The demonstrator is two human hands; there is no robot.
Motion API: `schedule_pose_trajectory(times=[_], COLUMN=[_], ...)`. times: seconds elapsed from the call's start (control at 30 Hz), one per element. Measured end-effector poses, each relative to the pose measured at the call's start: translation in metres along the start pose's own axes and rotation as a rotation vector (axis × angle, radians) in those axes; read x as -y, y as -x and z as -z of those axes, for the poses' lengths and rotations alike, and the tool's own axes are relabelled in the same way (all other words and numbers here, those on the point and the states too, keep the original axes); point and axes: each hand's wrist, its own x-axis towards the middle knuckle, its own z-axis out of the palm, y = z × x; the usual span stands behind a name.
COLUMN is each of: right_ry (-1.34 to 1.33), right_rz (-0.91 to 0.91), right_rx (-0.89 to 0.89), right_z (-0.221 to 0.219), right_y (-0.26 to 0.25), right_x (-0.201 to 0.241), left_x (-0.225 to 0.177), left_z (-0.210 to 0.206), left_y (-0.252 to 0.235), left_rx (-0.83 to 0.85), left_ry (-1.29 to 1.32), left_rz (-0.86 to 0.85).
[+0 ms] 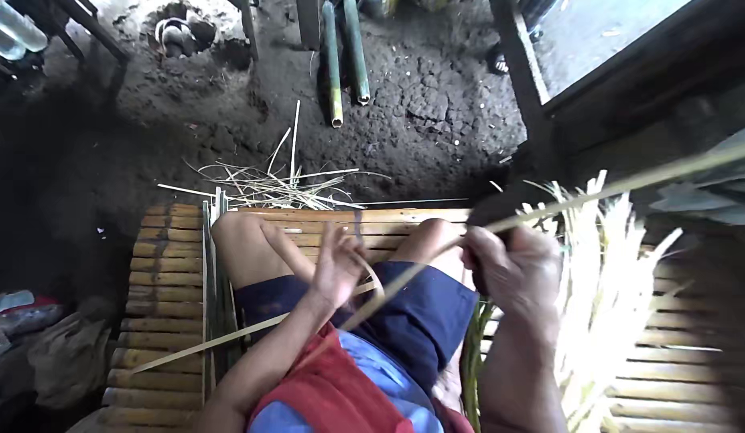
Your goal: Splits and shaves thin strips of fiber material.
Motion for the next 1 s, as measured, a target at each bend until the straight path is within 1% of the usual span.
schedule_pose_trajectory(times=[0.03,0.07,0.1,0.2,0.27,0.33,0.4,0.43,0.47,0.53,0.57,0.6,0.63,0.67,0.7,0.77,0.8,0.83,0.87,0.9,0.93,0.97,1.0], right_ry=[0.099,0.137,0.112,-0.11,-0.18,-0.309,-0.34,-0.282,-0.176,0.03,0.057,0.031,0.0,-0.012,-0.001,-0.022,-0.075,-0.135,-0.184,-0.191,-0.15,-0.066,0.024], right_rz=[0.005,0.021,0.034,0.146,0.166,0.106,0.071,0.089,0.118,0.166,0.186,0.211,0.237,0.263,0.294,0.336,0.328,0.313,0.307,0.308,0.306,0.292,0.269], right_rx=[0.032,0.083,0.151,0.375,0.416,0.435,0.42,0.367,0.291,0.156,0.14,0.163,0.209,0.25,0.269,0.302,0.336,0.384,0.414,0.416,0.383,0.318,0.237], right_z=[-0.008,-0.014,-0.019,-0.037,-0.041,-0.027,-0.014,-0.014,-0.018,-0.031,-0.036,-0.04,-0.045,-0.052,-0.061,-0.067,-0.062,-0.053,-0.046,-0.041,-0.041,-0.044,-0.049], right_y=[-0.003,-0.003,0.0,0.022,0.035,0.043,0.044,0.041,0.038,0.029,0.026,0.025,0.026,0.031,0.037,0.044,0.046,0.048,0.05,0.05,0.049,0.046,0.041], right_x=[-0.002,-0.004,-0.004,-0.001,-0.005,-0.003,0.002,0.002,0.0,-0.005,-0.007,-0.006,-0.002,0.001,0.001,-0.002,-0.002,-0.001,-0.001,-0.002,-0.003,-0.006,-0.01], left_x=[0.004,0.008,0.01,0.01,0.01,0.007,0.001,0.0,0.001,0.004,0.005,0.003,-0.002,-0.006,-0.009,-0.01,-0.011,-0.012,-0.015,-0.017,-0.015,-0.012,-0.008], left_z=[-0.008,-0.019,-0.03,-0.04,-0.028,-0.008,0.007,0.007,0.006,-0.001,-0.009,-0.019,-0.026,-0.028,-0.027,-0.018,-0.011,-0.003,0.004,0.009,0.009,0.008,0.005], left_y=[0.004,0.007,0.011,0.017,0.017,0.012,0.005,0.004,0.008,0.018,0.021,0.025,0.026,0.025,0.02,0.004,-0.006,-0.013,-0.017,-0.019,-0.019,-0.014,-0.007], left_rx=[0.169,0.251,0.263,0.099,0.067,-0.016,-0.164,-0.171,-0.094,0.209,0.3,0.309,0.273,0.225,0.213,0.189,0.139,0.051,-0.039,-0.08,-0.082,-0.005,0.116], left_ry=[-0.074,-0.103,-0.111,-0.108,-0.059,-0.009,0.044,0.025,-0.045,-0.226,-0.261,-0.271,-0.302,-0.319,-0.304,-0.151,-0.036,0.074,0.141,0.156,0.145,0.062,-0.068], left_rz=[0.01,0.012,0.015,-0.001,-0.039,-0.105,-0.134,-0.129,-0.101,0.004,0.052,0.1,0.135,0.133,0.096,-0.013,-0.049,-0.07,-0.077,-0.081,-0.078,-0.047,-0.006])
